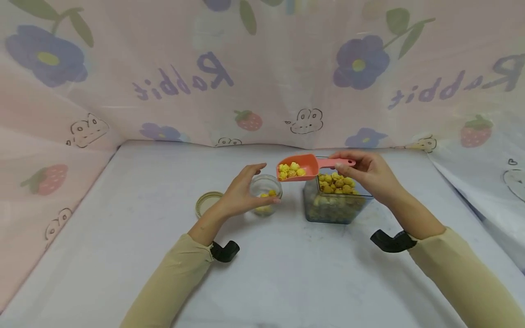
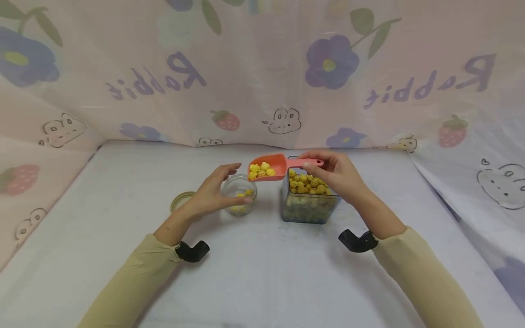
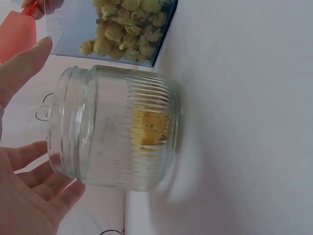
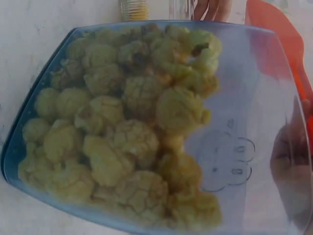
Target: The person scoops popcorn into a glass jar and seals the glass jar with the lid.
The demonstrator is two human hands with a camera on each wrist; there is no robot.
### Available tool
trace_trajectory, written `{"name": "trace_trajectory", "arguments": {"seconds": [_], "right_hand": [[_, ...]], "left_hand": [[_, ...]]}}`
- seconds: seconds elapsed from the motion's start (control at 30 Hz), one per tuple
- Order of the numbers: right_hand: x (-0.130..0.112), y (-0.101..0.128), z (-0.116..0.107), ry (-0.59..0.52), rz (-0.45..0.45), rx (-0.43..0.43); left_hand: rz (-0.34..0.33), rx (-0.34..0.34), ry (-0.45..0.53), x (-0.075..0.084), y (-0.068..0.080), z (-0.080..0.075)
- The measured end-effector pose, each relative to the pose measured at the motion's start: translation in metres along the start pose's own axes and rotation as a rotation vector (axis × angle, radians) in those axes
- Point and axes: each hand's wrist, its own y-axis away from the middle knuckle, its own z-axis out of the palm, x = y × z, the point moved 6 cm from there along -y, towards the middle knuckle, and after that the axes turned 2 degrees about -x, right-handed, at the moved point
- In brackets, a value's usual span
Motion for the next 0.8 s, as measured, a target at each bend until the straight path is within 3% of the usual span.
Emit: {"name": "trace_trajectory", "arguments": {"seconds": [0.23, 0.8], "right_hand": [[0.000, -0.004, 0.004, 0.065, 0.024, -0.022], [0.003, -0.012, 0.012, 0.062, 0.025, -0.089]], "left_hand": [[0.008, 0.001, -0.021, -0.005, 0.001, 0.001], [-0.030, -0.025, 0.020, -0.018, 0.002, 0.008]]}}
